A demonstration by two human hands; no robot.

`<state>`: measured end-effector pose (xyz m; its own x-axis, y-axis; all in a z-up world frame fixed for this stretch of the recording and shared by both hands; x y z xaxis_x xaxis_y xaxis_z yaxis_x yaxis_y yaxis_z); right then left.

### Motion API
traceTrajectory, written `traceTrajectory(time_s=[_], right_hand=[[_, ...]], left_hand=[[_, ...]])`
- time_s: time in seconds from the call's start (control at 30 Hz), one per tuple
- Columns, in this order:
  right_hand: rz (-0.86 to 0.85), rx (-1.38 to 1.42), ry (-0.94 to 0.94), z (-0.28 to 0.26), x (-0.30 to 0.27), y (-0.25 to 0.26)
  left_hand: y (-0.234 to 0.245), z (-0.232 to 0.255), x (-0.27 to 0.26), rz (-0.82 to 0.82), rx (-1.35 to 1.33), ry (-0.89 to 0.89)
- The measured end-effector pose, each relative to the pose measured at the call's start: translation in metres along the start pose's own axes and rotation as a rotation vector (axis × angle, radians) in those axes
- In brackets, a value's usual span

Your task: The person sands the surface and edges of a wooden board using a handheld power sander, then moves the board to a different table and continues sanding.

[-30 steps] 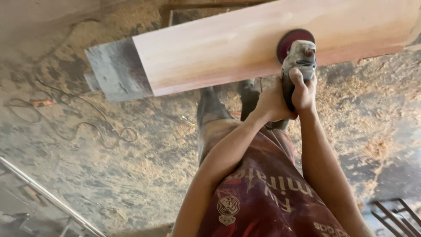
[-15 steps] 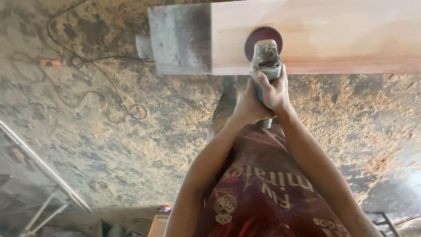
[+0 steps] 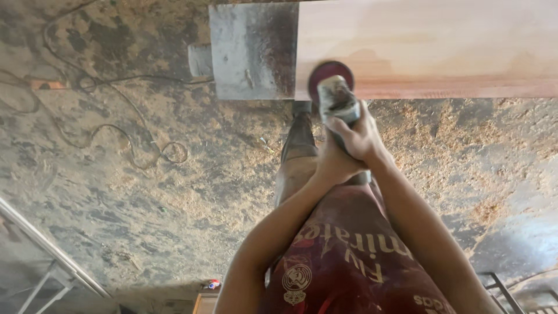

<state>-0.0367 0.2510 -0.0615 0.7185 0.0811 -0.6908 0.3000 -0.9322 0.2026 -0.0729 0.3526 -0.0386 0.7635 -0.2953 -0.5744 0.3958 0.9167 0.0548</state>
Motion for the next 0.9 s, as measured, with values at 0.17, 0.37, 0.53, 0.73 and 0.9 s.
traceTrajectory(time_s=[0.17, 0.37, 0.53, 0.73, 0.9], right_hand=[[0.198, 0.089, -0.032, 0.025, -0.037, 0.062], [0.265, 0.294, 0.106, 0.044, -0.054, 0.113], [0.363, 0.367, 0.105, 0.074, -0.072, 0.156], [0.46, 0.603, 0.125, 0.115, -0.073, 0.183], [0.481, 0.587, 0.242, 0.106, -0.061, 0.143]], left_hand=[[-0.059, 0.007, 0.009, -0.161, 0.085, 0.106], [-0.122, 0.012, 0.025, -0.332, 0.185, 0.12], [-0.169, 0.022, 0.038, -0.373, 0.259, 0.062], [-0.2, 0.028, 0.062, -0.56, 0.456, 0.126], [-0.149, 0.029, 0.055, -0.523, 0.55, 0.093]])
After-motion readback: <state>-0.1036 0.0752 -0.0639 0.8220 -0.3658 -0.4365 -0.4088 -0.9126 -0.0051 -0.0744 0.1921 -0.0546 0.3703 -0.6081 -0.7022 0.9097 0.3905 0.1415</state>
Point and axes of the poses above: each hand's wrist, its own x-axis towards the middle knuckle, its own y-axis out of the back of the hand, z = x × y, the point moved 8 cm from there along x, towards the middle knuckle, and after that the axes turned 5 degrees about -z, right-handed, at the moved point
